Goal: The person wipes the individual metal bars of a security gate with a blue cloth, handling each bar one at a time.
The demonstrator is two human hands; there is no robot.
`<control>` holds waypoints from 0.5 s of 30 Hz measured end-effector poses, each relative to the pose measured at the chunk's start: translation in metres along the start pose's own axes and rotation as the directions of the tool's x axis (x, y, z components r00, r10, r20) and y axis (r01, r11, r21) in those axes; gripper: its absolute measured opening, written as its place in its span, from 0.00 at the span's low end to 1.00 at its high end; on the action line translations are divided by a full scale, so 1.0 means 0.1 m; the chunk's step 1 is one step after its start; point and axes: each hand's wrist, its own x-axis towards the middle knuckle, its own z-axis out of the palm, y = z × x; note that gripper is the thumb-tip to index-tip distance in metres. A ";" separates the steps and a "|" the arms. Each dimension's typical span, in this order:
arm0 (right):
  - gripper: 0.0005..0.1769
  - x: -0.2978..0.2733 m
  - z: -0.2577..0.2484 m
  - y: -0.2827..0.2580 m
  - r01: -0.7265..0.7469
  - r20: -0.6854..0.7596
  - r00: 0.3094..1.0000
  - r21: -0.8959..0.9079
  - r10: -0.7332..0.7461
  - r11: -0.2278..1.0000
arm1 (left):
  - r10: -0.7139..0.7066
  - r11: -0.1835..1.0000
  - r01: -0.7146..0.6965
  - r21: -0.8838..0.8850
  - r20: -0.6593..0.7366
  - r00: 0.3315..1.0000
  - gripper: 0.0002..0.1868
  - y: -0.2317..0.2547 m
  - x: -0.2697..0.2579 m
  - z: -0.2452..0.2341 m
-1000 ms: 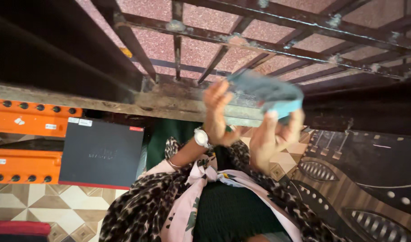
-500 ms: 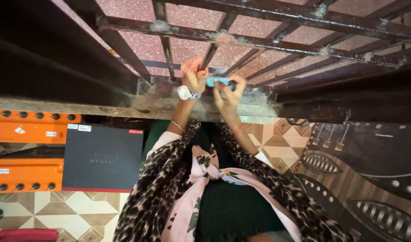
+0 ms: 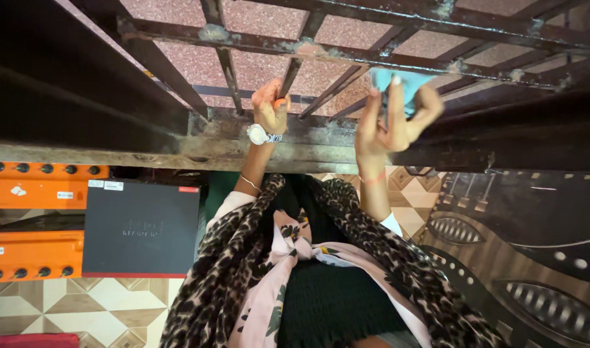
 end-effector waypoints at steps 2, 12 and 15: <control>0.23 -0.31 0.06 0.13 -0.042 0.023 0.999 0.020 0.042 0.999 | -0.006 1.000 0.006 0.020 -0.015 1.000 0.42 -0.01 -0.01 0.01; 0.18 -1.29 -0.31 -0.09 -0.206 0.413 0.874 -0.160 0.255 0.965 | 0.003 0.999 -0.003 -0.033 -0.004 1.000 0.43 0.00 0.00 0.05; 0.16 -0.83 -0.68 -0.18 -0.258 0.280 0.917 -0.126 0.284 0.958 | -0.006 0.998 0.005 -0.062 -0.014 1.000 0.43 -0.04 -0.03 0.12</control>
